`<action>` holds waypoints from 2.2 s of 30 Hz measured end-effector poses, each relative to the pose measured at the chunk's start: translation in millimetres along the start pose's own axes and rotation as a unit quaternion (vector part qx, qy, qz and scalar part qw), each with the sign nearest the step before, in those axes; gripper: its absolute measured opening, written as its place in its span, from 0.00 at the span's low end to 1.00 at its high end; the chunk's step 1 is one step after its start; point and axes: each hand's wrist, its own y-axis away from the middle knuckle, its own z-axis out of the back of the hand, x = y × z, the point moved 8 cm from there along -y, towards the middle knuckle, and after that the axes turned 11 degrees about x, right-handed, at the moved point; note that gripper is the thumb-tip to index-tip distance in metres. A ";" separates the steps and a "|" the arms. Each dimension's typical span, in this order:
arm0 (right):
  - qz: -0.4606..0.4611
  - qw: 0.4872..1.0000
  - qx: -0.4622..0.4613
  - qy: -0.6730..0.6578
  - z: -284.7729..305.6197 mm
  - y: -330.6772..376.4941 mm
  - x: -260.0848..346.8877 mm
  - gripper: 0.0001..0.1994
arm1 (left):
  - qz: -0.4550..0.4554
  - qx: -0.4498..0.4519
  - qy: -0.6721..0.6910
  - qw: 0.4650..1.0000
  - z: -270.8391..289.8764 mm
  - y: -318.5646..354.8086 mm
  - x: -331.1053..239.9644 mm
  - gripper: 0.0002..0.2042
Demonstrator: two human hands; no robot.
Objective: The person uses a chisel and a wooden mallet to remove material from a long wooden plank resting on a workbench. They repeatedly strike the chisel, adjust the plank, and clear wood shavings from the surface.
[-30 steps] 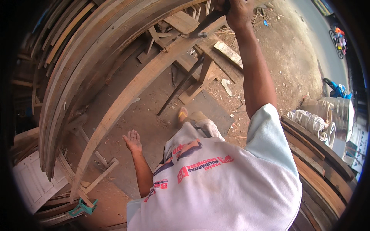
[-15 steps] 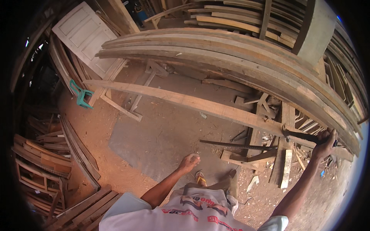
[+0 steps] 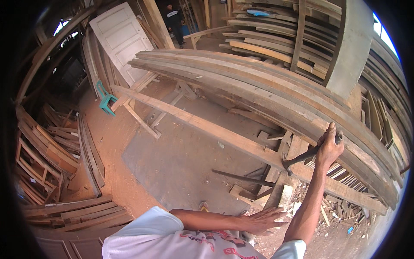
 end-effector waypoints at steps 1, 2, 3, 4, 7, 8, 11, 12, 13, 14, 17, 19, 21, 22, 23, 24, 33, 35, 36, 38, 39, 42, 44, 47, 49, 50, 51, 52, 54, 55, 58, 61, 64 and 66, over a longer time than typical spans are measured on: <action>0.005 1.000 0.010 0.001 -0.5 0.4 1.5 0.20 | 0.011 -0.005 -0.018 1.000 -8.6 -9.4 -3.7 0.37; 0.010 1.000 0.021 0.001 -2.2 0.9 2.8 0.20 | 0.023 -0.009 -0.036 0.999 -15.9 -18.9 -6.1 0.37; 0.015 0.999 0.034 0.003 -6.9 2.9 4.4 0.20 | 0.035 -0.016 -0.051 0.998 -23.4 -27.7 -8.3 0.38; 0.017 0.999 0.040 0.021 -11.1 7.8 11.8 0.21 | 0.020 -0.073 -0.095 0.993 -26.5 -30.5 -9.8 0.35; 0.020 0.995 0.066 0.069 -0.7 3.0 14.8 0.22 | 0.064 -0.036 -0.116 0.991 -39.8 -45.1 -0.8 0.29; 0.017 0.993 0.072 0.087 -0.3 5.1 19.6 0.22 | 0.041 -0.057 -0.106 0.992 -33.6 -44.9 -0.8 0.24; 0.043 0.991 0.106 0.065 -17.2 8.2 18.3 0.21 | -0.010 -0.138 -0.145 0.980 -46.1 -36.8 21.0 0.20; 0.044 0.990 0.114 0.065 -22.9 10.2 17.3 0.21 | -0.002 -0.091 -0.179 0.980 -56.3 -37.7 31.3 0.21; 0.045 0.989 0.120 0.068 -27.1 12.2 16.1 0.20 | 0.010 -0.111 -0.158 0.981 -50.4 -33.5 32.8 0.22; 0.058 0.987 0.121 0.091 -29.6 14.0 17.8 0.20 | 0.020 -0.129 -0.137 0.982 -40.4 -26.6 29.3 0.24; 0.069 0.983 0.141 0.099 -47.8 23.4 18.5 0.20 | 0.091 -0.164 -0.050 0.981 -24.0 0.1 26.2 0.37; 0.077 0.980 0.132 0.131 -47.8 23.5 24.0 0.22 | 0.137 -0.179 -0.007 0.974 -24.5 3.4 33.0 0.43; 0.076 0.983 0.144 0.089 -56.3 25.4 24.9 0.22 | 0.217 -0.173 -0.025 0.961 -27.4 12.4 44.1 0.45; 0.075 0.984 0.149 0.067 -61.0 26.2 21.0 0.22 | 0.230 -0.179 -0.005 0.956 -22.3 19.6 44.6 0.45; 0.073 0.983 0.162 0.046 -71.0 26.8 12.3 0.22 | 0.248 -0.190 0.019 0.950 -19.0 25.5 46.8 0.45; 0.082 0.982 0.163 0.038 -73.9 26.9 14.9 0.20 | 0.269 -0.173 0.067 0.945 -17.0 28.4 51.8 0.45; 0.059 0.972 0.228 -0.009 -66.1 42.7 24.7 0.18 | 0.419 -0.092 0.217 0.877 15.2 105.4 82.9 0.46; 0.053 0.969 0.238 -0.037 -59.4 42.8 24.6 0.18 | 0.395 -0.108 0.274 0.870 18.7 127.1 86.4 0.45; 0.063 0.972 0.225 -0.033 -57.4 44.4 26.7 0.17 | 0.394 -0.127 0.275 0.868 16.5 138.9 93.1 0.45; 0.083 0.974 0.201 -0.057 -44.6 42.4 23.4 0.17 | 0.390 -0.160 0.276 0.864 9.4 154.7 109.9 0.46; 0.097 0.974 0.191 -0.071 -42.9 39.9 27.6 0.17 | 0.385 -0.174 0.284 0.861 15.6 156.6 114.8 0.47; 0.136 0.976 0.157 -0.060 -35.2 43.6 55.1 0.16 | 0.359 -0.196 0.325 0.853 39.3 152.9 126.5 0.48; 0.155 0.978 0.135 -0.045 -38.5 45.4 81.9 0.15 | 0.304 -0.232 0.345 0.857 45.6 135.4 150.1 0.41; 0.168 0.970 0.165 -0.056 -56.7 41.8 110.9 0.14 | 0.203 -0.278 0.479 0.808 84.8 104.8 152.7 0.32; 0.165 0.970 0.176 -0.026 -78.6 40.7 117.4 0.13 | 0.194 -0.295 0.584 0.731 94.0 88.0 167.8 0.30; 0.159 0.967 0.200 -0.007 -94.1 38.7 116.8 0.13 | 0.159 -0.279 0.619 0.717 92.3 75.3 185.0 0.27; 0.162 0.957 0.240 -0.011 -108.9 34.4 106.9 0.14 | 0.144 -0.291 0.628 0.707 96.7 70.2 193.9 0.24; 0.139 0.959 0.248 -0.001 -119.5 32.2 98.3 0.14 | 0.130 -0.300 0.636 0.699 101.4 64.5 197.8 0.21; 0.099 0.956 0.274 0.016 -144.3 28.5 80.9 0.14 | 0.152 -0.332 0.618 0.696 104.1 58.4 202.0 0.21; 0.080 0.953 0.292 0.020 -156.9 26.9 69.0 0.15 | 0.165 -0.325 0.616 0.698 102.6 57.2 200.8 0.23; 0.055 0.940 0.327 0.082 -191.1 23.3 46.4 0.15 | 0.182 -0.313 0.614 0.702 97.0 53.5 201.0 0.29; 0.053 0.913 0.370 0.165 -228.7 19.8 34.4 0.17 | 0.181 -0.311 0.636 0.683 90.1 48.0 202.7 0.30; 0.039 0.871 0.429 0.236 -271.9 28.9 31.2 0.17 | 0.197 -0.308 0.628 0.687 86.5 52.0 204.1 0.27; 0.034 0.846 0.457 0.273 -298.8 36.1 29.9 0.16 | 0.172 -0.278 0.646 0.690 84.2 50.1 205.0 0.24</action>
